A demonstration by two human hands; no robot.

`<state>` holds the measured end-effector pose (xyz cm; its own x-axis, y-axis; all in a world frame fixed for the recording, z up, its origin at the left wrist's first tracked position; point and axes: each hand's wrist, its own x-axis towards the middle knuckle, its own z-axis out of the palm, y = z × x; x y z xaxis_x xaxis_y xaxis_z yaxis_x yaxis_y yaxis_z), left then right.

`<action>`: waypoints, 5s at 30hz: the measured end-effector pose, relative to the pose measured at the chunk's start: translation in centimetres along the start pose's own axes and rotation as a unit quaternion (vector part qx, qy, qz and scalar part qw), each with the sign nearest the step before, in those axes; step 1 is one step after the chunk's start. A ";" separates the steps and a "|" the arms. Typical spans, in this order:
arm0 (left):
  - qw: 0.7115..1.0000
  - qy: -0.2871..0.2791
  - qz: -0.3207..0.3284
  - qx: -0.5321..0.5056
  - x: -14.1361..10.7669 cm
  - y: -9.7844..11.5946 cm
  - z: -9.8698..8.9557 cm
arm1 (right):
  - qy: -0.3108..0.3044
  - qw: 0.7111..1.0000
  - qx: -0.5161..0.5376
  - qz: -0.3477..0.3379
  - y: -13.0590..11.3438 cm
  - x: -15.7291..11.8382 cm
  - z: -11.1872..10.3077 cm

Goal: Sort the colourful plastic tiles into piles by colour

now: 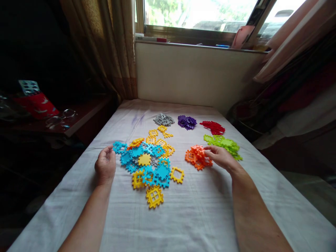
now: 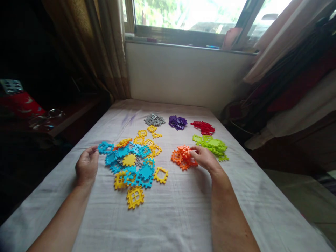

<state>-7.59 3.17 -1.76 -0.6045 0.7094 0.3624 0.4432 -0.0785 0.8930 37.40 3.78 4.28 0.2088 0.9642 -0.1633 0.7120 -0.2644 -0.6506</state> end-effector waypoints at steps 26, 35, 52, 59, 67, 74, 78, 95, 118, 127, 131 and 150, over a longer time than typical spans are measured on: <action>0.951 -0.140 0.213 0.175 -1.0 0.9 0.3 | -0.020 0.926 -0.249 -0.282 -20.5 -3.3 15.3; 0.933 -0.136 0.187 0.275 -2.1 0.9 0.4 | -0.064 0.933 -0.281 -0.217 -23.7 -1.1 16.6; 0.933 -0.164 0.160 0.279 -2.4 1.9 0.5 | 0.107 0.980 -0.089 -0.139 -9.3 -3.3 5.6; 0.929 -0.173 0.147 0.292 -2.4 2.6 0.2 | 0.132 0.991 -0.012 -0.010 -2.4 -3.4 2.1; 0.900 -0.218 0.117 0.359 -2.8 4.8 -0.8 | 0.139 0.983 -0.118 -0.032 -2.9 -3.8 1.1; 0.866 -0.277 0.137 0.392 -2.2 5.1 -2.7 | 0.112 0.956 -0.093 -0.254 -7.8 -6.1 6.6; 0.855 -0.310 0.130 0.394 -2.3 5.2 -3.2 | 0.038 0.934 -0.087 -0.344 -11.9 -7.6 10.6; 0.899 -0.287 0.234 0.232 -2.5 4.6 -2.7 | -0.079 0.966 0.042 -0.242 -19.3 -7.5 17.2; 0.926 -0.229 0.242 0.180 -2.3 2.0 -1.2 | 0.278 0.948 -0.136 -0.072 -0.6 -4.9 6.8; 0.952 -0.153 0.190 0.185 -1.6 2.3 -1.8 | 0.182 0.954 -0.210 -0.109 -2.6 -0.9 9.3; 0.955 -0.142 0.180 0.189 -1.5 2.2 -1.9 | 0.193 0.958 -0.190 -0.090 -3.7 2.8 9.5; 0.910 -0.213 0.130 0.332 3.5 -0.2 0.0 | 0.028 0.961 -0.182 -0.206 -16.0 7.8 14.5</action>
<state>-9.77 5.66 -0.68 -0.1736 0.9453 0.2763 0.9220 0.0574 0.3828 17.92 15.79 2.65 -0.1134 0.9885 0.0999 0.9273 0.1414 -0.3467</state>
